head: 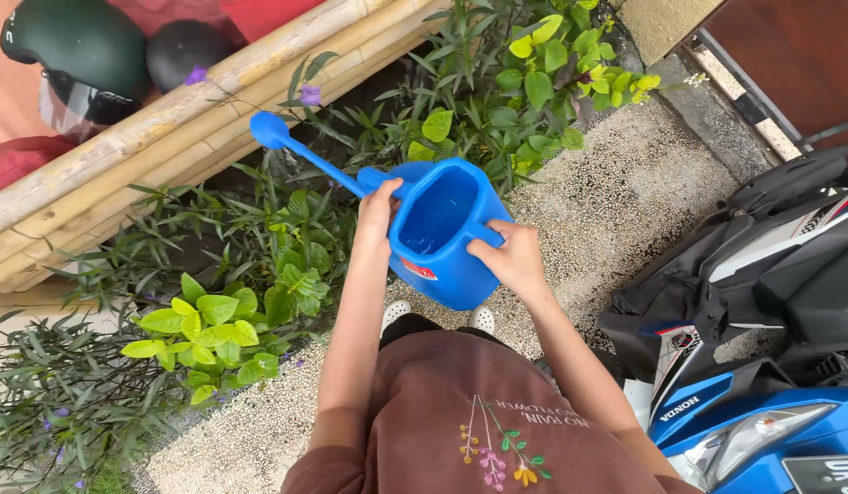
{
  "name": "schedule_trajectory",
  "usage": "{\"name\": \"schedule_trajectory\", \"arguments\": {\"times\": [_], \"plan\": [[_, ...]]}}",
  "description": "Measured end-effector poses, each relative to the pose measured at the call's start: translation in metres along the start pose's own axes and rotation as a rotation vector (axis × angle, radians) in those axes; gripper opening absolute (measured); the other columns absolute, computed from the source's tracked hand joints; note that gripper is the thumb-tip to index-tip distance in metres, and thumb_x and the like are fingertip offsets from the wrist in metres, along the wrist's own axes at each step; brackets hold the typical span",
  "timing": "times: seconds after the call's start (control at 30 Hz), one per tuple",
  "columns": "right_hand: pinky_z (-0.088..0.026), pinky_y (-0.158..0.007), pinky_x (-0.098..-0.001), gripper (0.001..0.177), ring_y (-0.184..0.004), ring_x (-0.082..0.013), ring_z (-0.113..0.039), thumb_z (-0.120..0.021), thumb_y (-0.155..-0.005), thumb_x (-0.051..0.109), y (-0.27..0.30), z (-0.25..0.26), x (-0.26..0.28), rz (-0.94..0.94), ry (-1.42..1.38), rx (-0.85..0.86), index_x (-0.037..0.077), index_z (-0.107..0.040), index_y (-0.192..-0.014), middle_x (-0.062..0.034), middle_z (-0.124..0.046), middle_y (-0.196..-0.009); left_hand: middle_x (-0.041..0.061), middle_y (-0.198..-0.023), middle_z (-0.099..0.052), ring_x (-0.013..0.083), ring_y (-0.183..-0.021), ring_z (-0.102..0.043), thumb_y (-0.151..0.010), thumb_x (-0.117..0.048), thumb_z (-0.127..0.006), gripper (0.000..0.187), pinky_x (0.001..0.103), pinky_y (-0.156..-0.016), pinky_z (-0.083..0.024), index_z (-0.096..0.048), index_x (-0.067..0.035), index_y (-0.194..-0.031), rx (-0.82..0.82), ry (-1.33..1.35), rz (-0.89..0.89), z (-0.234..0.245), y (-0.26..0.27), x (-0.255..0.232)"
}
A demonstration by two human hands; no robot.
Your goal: Watering a row of garden plants using a blue plastic watering can while moving along the bed.
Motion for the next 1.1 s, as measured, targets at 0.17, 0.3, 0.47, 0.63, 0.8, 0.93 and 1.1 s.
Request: {"name": "schedule_trajectory", "arguments": {"times": [0.17, 0.3, 0.47, 0.63, 0.8, 0.93, 1.1], "plan": [[-0.027, -0.042, -0.0231, 0.031, -0.039, -0.0075, -0.035, -0.082, -0.082, 0.014, -0.001, 0.059, -0.015, 0.028, 0.044, -0.047, 0.014, -0.062, -0.058, 0.0012, -0.043, -0.04, 0.015, -0.108, -0.072, 0.0234, -0.102, -0.076, -0.102, -0.035, -0.081, 0.059, 0.046, -0.091, -0.065, -0.066, 0.009, -0.137, 0.025, 0.026, 0.003, -0.062, -0.004, 0.028], [-0.027, -0.043, -0.024, 0.03, -0.039, -0.0092, -0.035, -0.083, -0.079, 0.015, 0.006, 0.103, -0.04, 0.022, 0.112, -0.14, 0.015, -0.062, -0.057, 0.0022, -0.04, -0.039, 0.016, -0.11, -0.076, 0.0266, -0.104, -0.08, -0.108, -0.033, -0.075, 0.051, 0.046, -0.093, -0.067, -0.062, 0.005, -0.139, 0.104, 0.059, 0.016, -0.109, -0.036, 0.069], [-0.027, -0.043, -0.0237, 0.029, -0.04, -0.0077, -0.035, -0.083, -0.081, 0.014, 0.01, 0.155, -0.075, 0.021, 0.127, -0.163, 0.016, -0.064, -0.059, 0.0038, -0.041, -0.041, 0.013, -0.108, -0.075, 0.0241, -0.1, -0.078, -0.109, -0.035, -0.076, 0.045, 0.042, -0.093, -0.067, -0.065, 0.001, -0.135, 0.154, 0.046, -0.03, -0.161, -0.041, 0.092], [-0.028, -0.045, -0.025, 0.029, -0.041, -0.0099, -0.034, -0.084, -0.085, 0.012, 0.013, 0.185, -0.07, 0.04, 0.109, -0.173, 0.013, -0.066, -0.061, 0.002, -0.041, -0.041, 0.021, -0.119, -0.076, 0.0288, -0.115, -0.077, -0.101, -0.035, -0.083, 0.056, 0.051, -0.102, -0.064, -0.069, 0.008, -0.134, 0.117, 0.111, -0.02, -0.195, -0.03, 0.098], [-0.024, -0.045, -0.0281, 0.037, -0.042, -0.0094, -0.029, -0.083, -0.086, 0.011, 0.017, 0.19, -0.05, 0.053, 0.128, -0.147, 0.014, -0.06, -0.057, 0.0017, -0.038, -0.041, 0.028, -0.138, -0.071, 0.0334, -0.132, -0.071, -0.104, -0.045, -0.079, 0.072, 0.053, -0.115, -0.058, -0.063, 0.011, -0.147, 0.135, 0.026, -0.012, -0.198, 0.018, 0.071], [-0.027, -0.045, -0.0238, 0.033, -0.041, -0.0092, -0.032, -0.082, -0.089, 0.008, 0.015, 0.179, -0.057, 0.071, 0.127, -0.074, 0.012, -0.065, -0.061, 0.003, -0.041, -0.041, 0.035, -0.149, -0.062, 0.0428, -0.145, -0.062, -0.107, -0.046, -0.073, 0.083, 0.061, -0.122, -0.051, -0.051, 0.016, -0.156, 0.119, 0.009, -0.038, -0.179, 0.07, 0.044], [-0.023, -0.044, -0.0276, 0.039, -0.041, -0.0081, -0.029, -0.081, -0.087, 0.009, 0.022, 0.145, -0.043, 0.084, 0.104, -0.02, 0.015, -0.057, -0.056, 0.0018, -0.04, -0.042, 0.031, -0.137, -0.069, 0.0353, -0.13, -0.072, -0.105, -0.047, -0.076, 0.091, 0.052, -0.108, -0.061, -0.047, 0.02, -0.159, 0.082, 0.003, -0.07, -0.126, 0.076, 0.048]]}}
Point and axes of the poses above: each hand's wrist, its own y-axis away from the middle knuckle, its own z-axis out of the back of the hand, x = y × z, the point moved 4 cm from there along -y, towards the middle knuckle
